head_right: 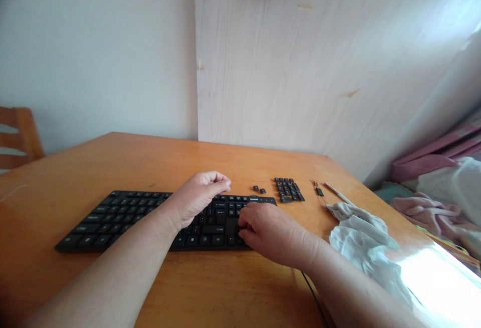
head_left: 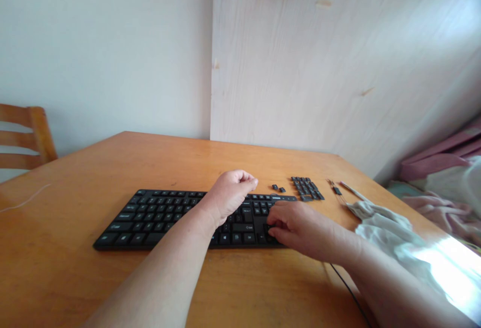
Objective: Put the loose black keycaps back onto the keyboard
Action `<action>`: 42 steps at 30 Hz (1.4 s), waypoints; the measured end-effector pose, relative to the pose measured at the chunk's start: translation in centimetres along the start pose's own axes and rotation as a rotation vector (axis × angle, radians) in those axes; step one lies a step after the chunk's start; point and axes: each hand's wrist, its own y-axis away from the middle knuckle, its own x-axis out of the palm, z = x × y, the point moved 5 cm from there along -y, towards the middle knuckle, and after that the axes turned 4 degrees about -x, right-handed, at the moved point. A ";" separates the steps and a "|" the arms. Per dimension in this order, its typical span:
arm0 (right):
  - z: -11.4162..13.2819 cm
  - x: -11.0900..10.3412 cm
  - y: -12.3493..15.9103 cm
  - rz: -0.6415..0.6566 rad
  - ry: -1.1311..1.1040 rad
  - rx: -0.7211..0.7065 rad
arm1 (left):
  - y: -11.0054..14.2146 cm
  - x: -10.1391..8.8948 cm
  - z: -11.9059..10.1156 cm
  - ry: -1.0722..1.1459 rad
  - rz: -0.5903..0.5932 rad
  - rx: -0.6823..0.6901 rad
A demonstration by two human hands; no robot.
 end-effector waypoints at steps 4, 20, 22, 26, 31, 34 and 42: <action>0.1 -0.1 0.0 -0.005 0.005 0.015 | 0.3 0.2 -0.4 -0.081 -0.007 0.014; 0.5 -0.2 0.0 -0.014 0.004 0.038 | -0.2 0.9 0.5 -0.419 0.032 0.139; 0.5 -0.2 0.0 -0.019 0.011 0.039 | -0.2 1.0 0.6 -0.432 0.028 0.147; 0.5 -0.1 0.0 -0.030 0.016 0.036 | -0.1 1.0 0.6 -0.438 0.020 0.159; 0.7 -0.2 0.0 -0.028 0.017 0.041 | 0.0 1.1 0.4 -0.448 0.021 0.164; 0.8 -0.3 -0.1 -0.029 0.016 0.048 | 0.0 1.1 0.4 -0.460 0.020 0.155; 1.0 -0.1 -0.1 -0.022 0.026 0.055 | 0.0 1.2 0.6 -0.453 0.022 0.161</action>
